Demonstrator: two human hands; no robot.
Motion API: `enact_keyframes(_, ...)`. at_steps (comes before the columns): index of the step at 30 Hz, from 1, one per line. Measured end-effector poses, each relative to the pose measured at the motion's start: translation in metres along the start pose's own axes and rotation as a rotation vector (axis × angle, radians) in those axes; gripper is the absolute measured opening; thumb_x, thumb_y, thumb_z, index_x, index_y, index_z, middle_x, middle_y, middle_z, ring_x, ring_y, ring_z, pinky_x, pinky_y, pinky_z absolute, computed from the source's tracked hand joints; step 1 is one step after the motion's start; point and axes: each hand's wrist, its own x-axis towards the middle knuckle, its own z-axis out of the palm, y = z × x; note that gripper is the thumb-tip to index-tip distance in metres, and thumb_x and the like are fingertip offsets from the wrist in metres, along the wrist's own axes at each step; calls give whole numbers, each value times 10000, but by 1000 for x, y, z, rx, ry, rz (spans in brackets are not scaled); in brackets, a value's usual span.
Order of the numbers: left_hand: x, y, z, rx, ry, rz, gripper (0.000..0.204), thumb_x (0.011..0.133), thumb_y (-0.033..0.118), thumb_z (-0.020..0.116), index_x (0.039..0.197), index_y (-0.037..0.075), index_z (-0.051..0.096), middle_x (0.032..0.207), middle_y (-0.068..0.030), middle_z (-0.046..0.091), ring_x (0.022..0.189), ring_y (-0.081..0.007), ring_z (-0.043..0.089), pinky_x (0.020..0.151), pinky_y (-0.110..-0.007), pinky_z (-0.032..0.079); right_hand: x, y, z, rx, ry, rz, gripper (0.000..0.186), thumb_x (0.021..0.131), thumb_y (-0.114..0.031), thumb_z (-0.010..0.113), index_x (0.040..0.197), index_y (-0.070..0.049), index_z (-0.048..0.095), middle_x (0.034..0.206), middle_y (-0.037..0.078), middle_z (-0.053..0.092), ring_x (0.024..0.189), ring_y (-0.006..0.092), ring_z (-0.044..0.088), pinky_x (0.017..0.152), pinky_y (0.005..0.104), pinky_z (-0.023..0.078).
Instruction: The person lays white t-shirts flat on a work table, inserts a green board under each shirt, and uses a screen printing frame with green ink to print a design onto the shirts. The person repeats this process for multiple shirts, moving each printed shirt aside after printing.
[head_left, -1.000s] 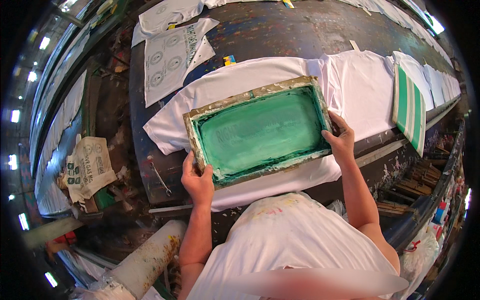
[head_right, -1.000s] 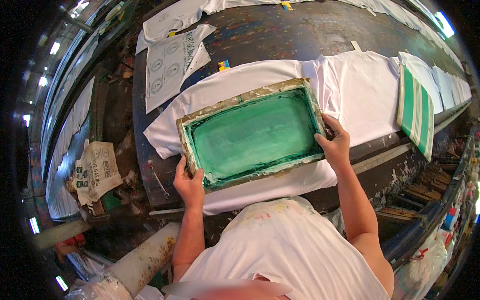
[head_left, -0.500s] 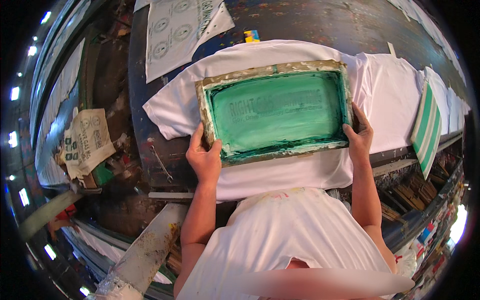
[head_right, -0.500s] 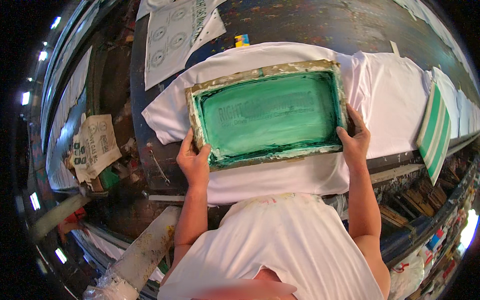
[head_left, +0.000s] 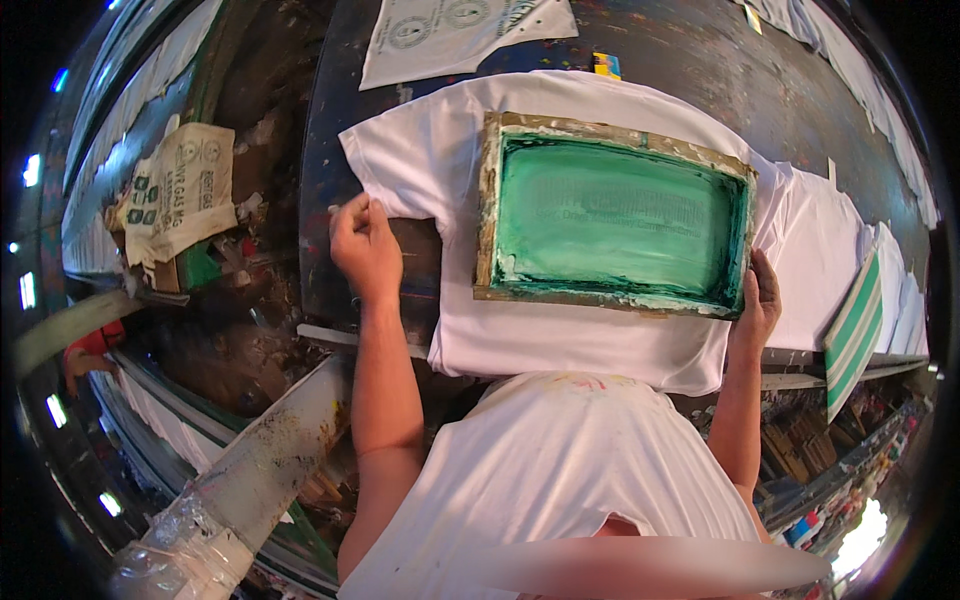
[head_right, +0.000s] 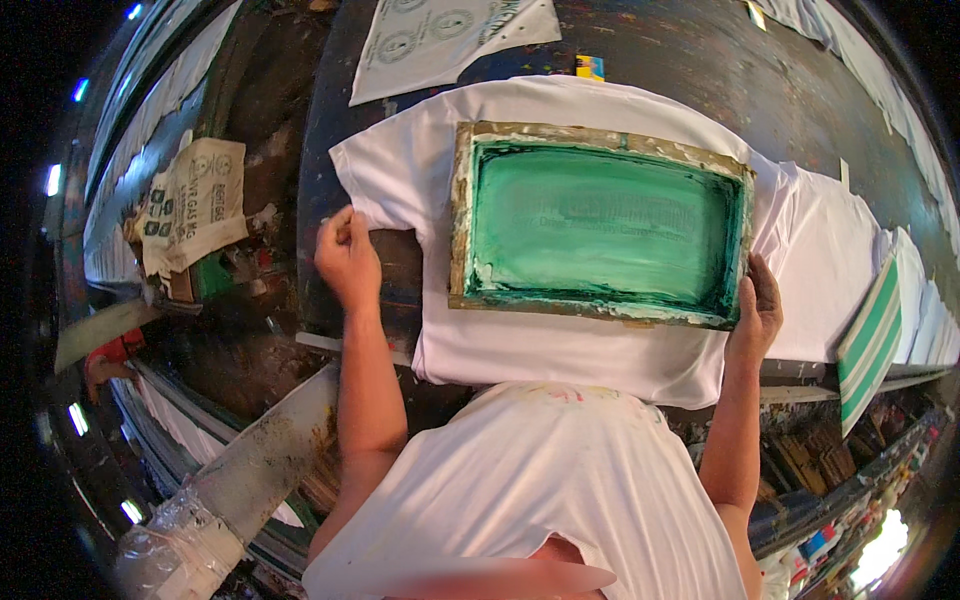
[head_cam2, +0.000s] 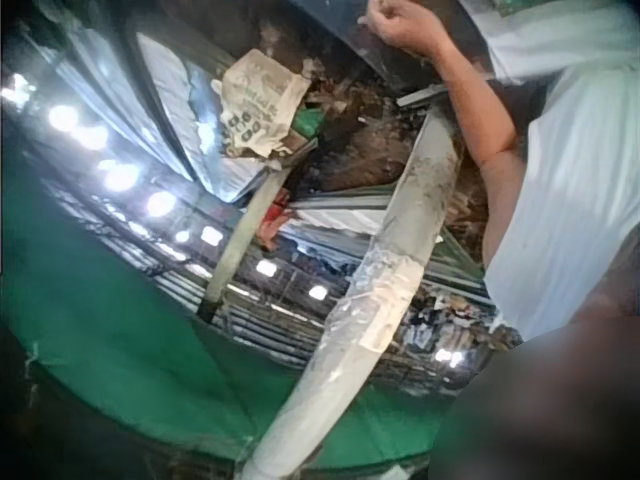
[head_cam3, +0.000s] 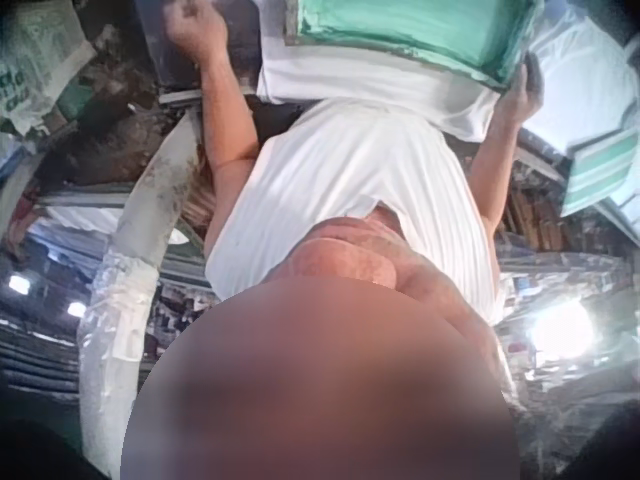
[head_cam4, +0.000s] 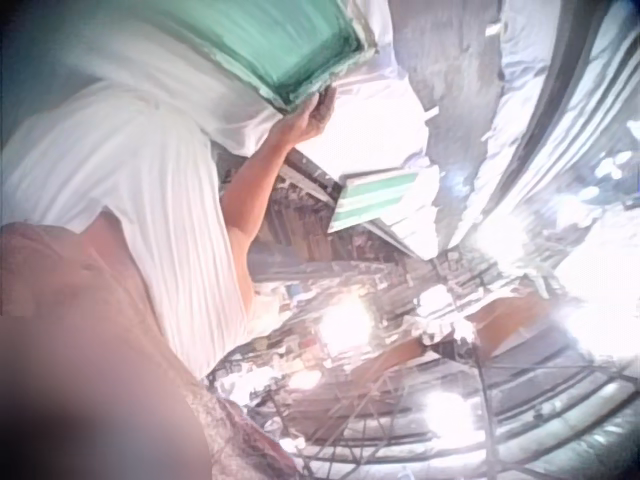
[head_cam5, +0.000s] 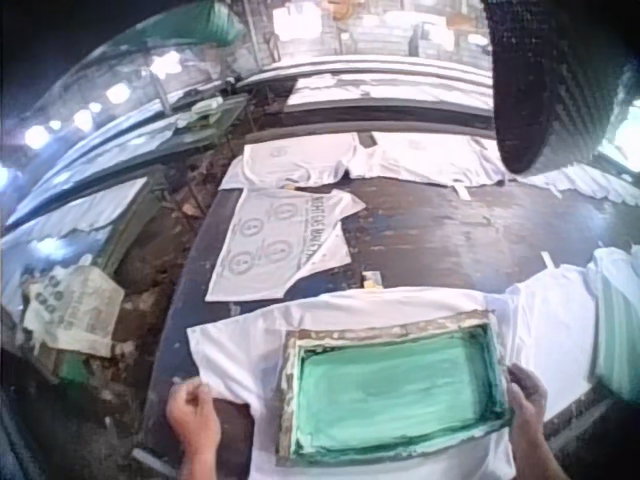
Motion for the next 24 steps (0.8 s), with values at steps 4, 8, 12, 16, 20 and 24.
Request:
enact_keyframes(4,39,-14,8,106,-22,-112,581,914,196,823,1410,-20,612,984,-140,762,907,-259,737,874,-376,572,0,3,-1,98,35,0,418,1045,-51,659,1438,78,602,1400,168,680,1289,217,641,1137,355,477)
enact_keyframes(8,48,-19,11,120,-150,-98,608,889,112,816,1437,-24,592,937,-127,758,883,-260,739,861,-408,569,-5,2,-3,128,31,-6,406,1043,-49,663,1424,80,608,1387,169,686,1285,213,643,1124,352,492)
enact_keyframes(12,57,-29,7,144,-96,-117,604,879,57,798,1442,-21,594,947,-130,756,858,-254,739,850,-386,572,-17,5,-3,125,69,0,405,1050,-49,652,1432,77,603,1387,167,685,1277,218,646,1134,350,477)
enact_keyframes(16,41,-24,10,84,101,158,469,917,51,766,1366,-16,648,1085,-156,752,950,-267,733,883,-406,576,-31,10,-6,143,54,-18,397,1067,-71,637,1437,71,608,1392,154,683,1289,204,632,1140,336,461)
enact_keyframes(20,-6,1,5,99,-2,526,408,945,39,758,1337,-31,667,1227,-187,717,1048,-283,723,927,-405,575,-38,16,-10,63,121,19,366,1087,-112,620,1414,49,651,1406,132,681,1295,190,620,1151,322,441)
enact_keyframes(24,-77,28,21,-303,-343,168,460,948,27,775,1383,-48,645,1318,-187,693,1149,-267,703,995,-397,566,-40,15,-12,-130,68,-26,385,1113,-164,580,1425,51,649,1366,101,696,1259,153,603,1127,304,431)
